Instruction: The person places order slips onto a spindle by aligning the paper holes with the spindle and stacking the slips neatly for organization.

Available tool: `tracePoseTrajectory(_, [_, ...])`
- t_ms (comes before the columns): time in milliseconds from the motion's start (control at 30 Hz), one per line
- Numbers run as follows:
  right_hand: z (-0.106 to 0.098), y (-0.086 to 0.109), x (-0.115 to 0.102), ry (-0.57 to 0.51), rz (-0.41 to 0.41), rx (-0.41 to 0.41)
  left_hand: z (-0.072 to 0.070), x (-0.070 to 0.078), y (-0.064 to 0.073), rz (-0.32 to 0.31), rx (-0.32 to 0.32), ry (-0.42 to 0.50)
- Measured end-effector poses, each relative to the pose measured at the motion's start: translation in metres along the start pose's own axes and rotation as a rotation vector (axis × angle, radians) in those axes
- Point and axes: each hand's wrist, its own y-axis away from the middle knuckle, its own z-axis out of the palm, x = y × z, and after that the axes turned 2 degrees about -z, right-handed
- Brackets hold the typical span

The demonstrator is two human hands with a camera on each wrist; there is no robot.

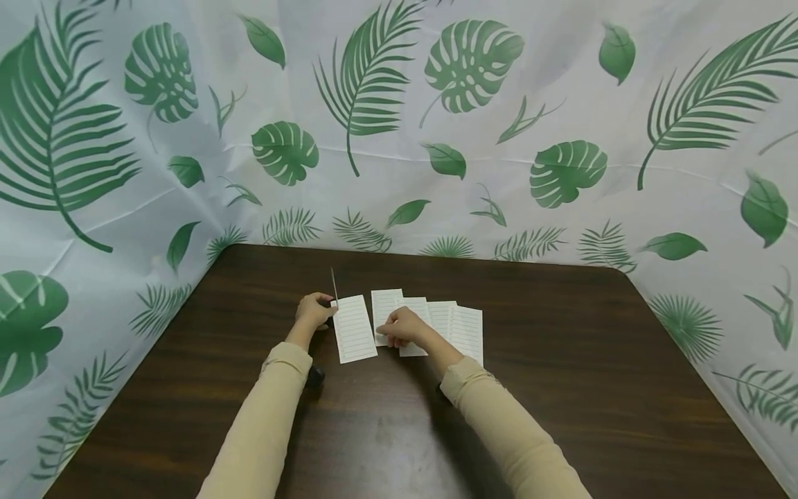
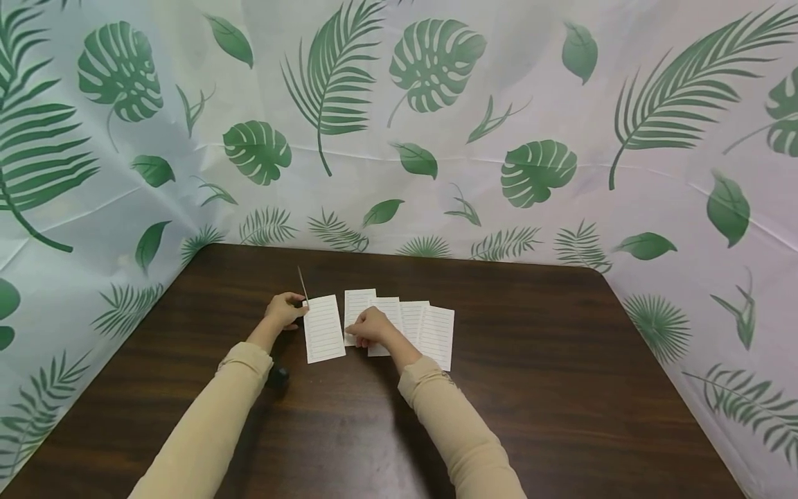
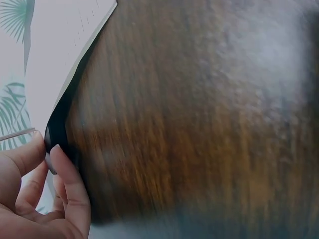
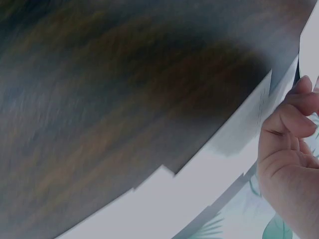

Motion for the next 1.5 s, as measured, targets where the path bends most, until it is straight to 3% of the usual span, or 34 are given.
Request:
tracePoseTrajectory(267, [-0.023, 0.003, 0.002, 0.030, -0.088, 0.011, -0.004, -0.001, 0.004, 0.006, -0.040, 0.006])
tracePoseTrajectory(400, [-0.032, 0.006, 0.009, 0.106, -0.147, -0.007, -0.005, -0.001, 0.008, 0.016, -0.055, -0.007])
tracePoseTrajectory(533, [-0.042, 0.011, 0.019, 0.198, -0.200, -0.009, 0.001, -0.008, 0.000, 0.003, -0.076, -0.016])
tracePoseTrajectory(600, [-0.047, 0.014, 0.023, 0.239, -0.214, 0.000, 0.005, -0.017, -0.010, 0.024, -0.085, 0.003])
tracePoseTrajectory(700, [-0.055, 0.019, 0.028, 0.264, -0.222, 0.007, 0.019, -0.050, -0.052, 0.088, -0.093, 0.039])
tracePoseTrajectory(833, [-0.065, 0.023, 0.035, 0.261, -0.207, 0.016, 0.033, -0.089, -0.101, 0.116, -0.109, 0.054])
tracePoseTrajectory(900, [-0.070, 0.024, 0.038, 0.260, -0.209, 0.020, 0.035, -0.097, -0.111, 0.128, -0.100, 0.062])
tracePoseTrajectory(933, [-0.073, 0.025, 0.040, 0.261, -0.207, 0.029, 0.036, -0.096, -0.111, 0.109, -0.091, 0.058])
tracePoseTrajectory(1133, [-0.091, 0.033, 0.054, 0.300, -0.269, 0.124, 0.039, -0.088, -0.112, 0.127, -0.083, 0.066])
tracePoseTrajectory(1300, [-0.105, 0.038, 0.071, 0.359, -0.251, 0.261, 0.032, -0.071, -0.089, 0.074, -0.126, 0.064])
tracePoseTrajectory(1367, [-0.109, 0.041, 0.075, 0.379, -0.219, 0.268, 0.031, -0.071, -0.087, 0.069, -0.125, 0.069])
tracePoseTrajectory(1500, [-0.119, 0.045, 0.083, 0.418, -0.190, 0.208, 0.036, -0.088, -0.104, 0.105, -0.095, 0.091])
